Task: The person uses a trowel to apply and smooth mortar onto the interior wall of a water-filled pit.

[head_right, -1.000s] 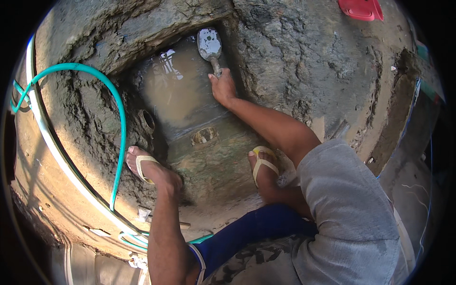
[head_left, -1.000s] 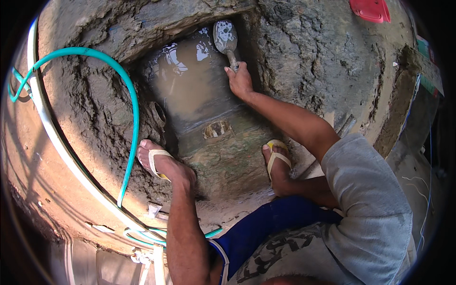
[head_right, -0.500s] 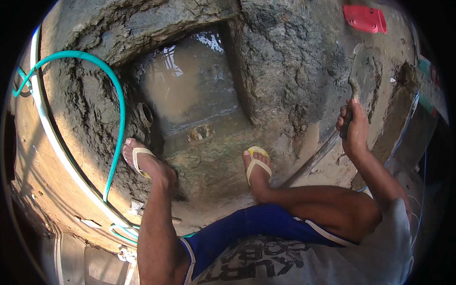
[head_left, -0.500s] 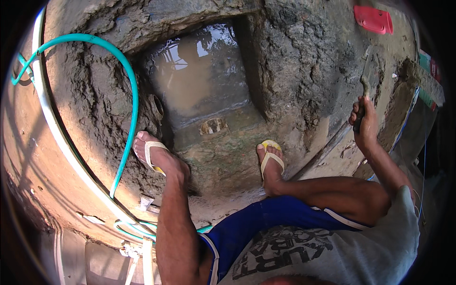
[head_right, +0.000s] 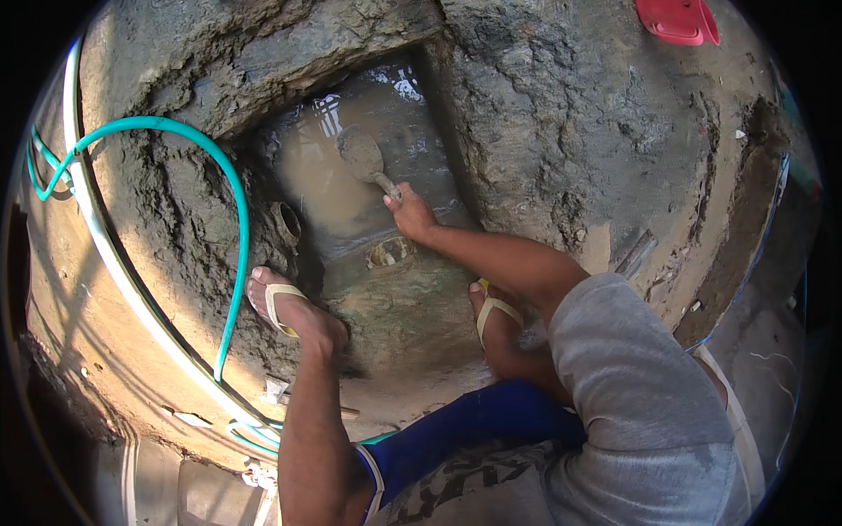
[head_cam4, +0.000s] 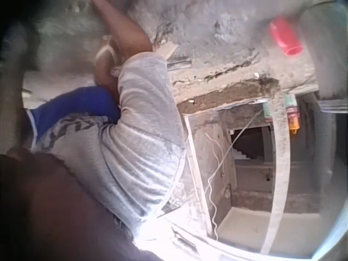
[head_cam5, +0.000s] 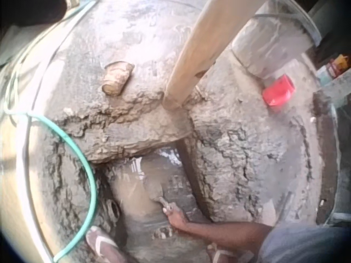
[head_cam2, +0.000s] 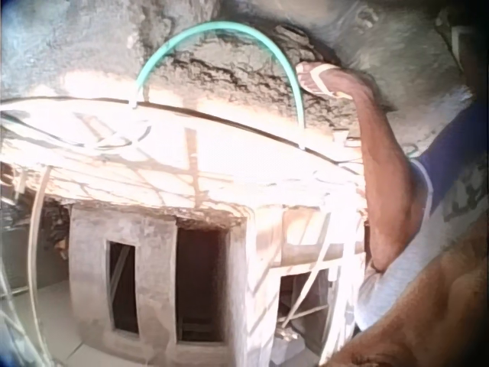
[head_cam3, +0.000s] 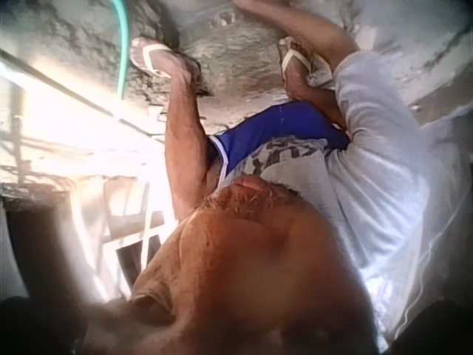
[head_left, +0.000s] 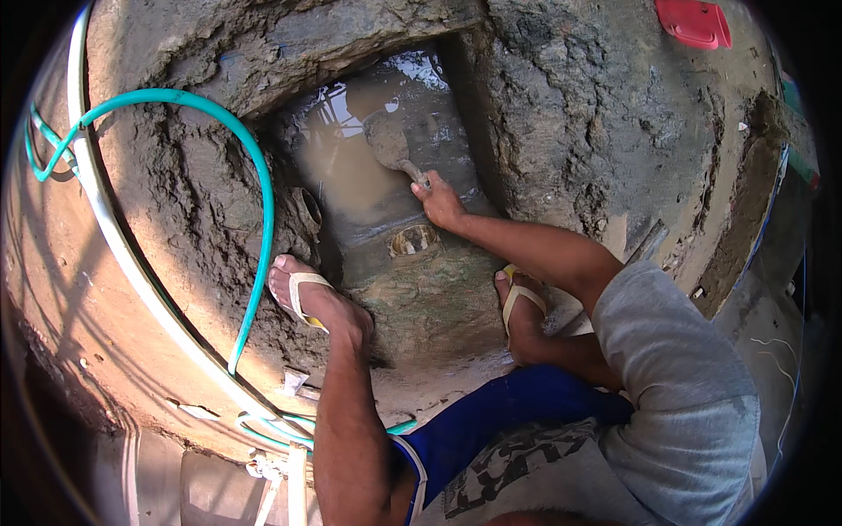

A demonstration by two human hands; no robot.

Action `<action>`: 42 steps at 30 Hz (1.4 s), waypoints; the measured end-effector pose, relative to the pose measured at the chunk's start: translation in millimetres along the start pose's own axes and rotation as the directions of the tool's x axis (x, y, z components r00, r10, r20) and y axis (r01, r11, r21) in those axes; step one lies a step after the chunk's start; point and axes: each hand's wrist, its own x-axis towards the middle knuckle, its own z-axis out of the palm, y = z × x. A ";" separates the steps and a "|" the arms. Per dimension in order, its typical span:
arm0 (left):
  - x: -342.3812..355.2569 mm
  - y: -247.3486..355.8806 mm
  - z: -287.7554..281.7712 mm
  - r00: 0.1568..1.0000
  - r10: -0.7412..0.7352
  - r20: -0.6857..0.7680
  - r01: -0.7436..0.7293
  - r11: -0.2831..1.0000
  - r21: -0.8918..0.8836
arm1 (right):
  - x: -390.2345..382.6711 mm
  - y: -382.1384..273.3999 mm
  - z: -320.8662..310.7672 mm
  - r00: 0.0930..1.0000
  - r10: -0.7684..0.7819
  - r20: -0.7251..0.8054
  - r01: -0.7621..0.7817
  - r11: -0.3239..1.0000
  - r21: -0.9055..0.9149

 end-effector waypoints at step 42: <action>7.9 -18.6 19.1 0.998 0.049 -0.032 -0.050 0.999 -0.005 | 52.1 11.4 -13.9 0.834 0.073 -0.547 -0.053 0.997 0.051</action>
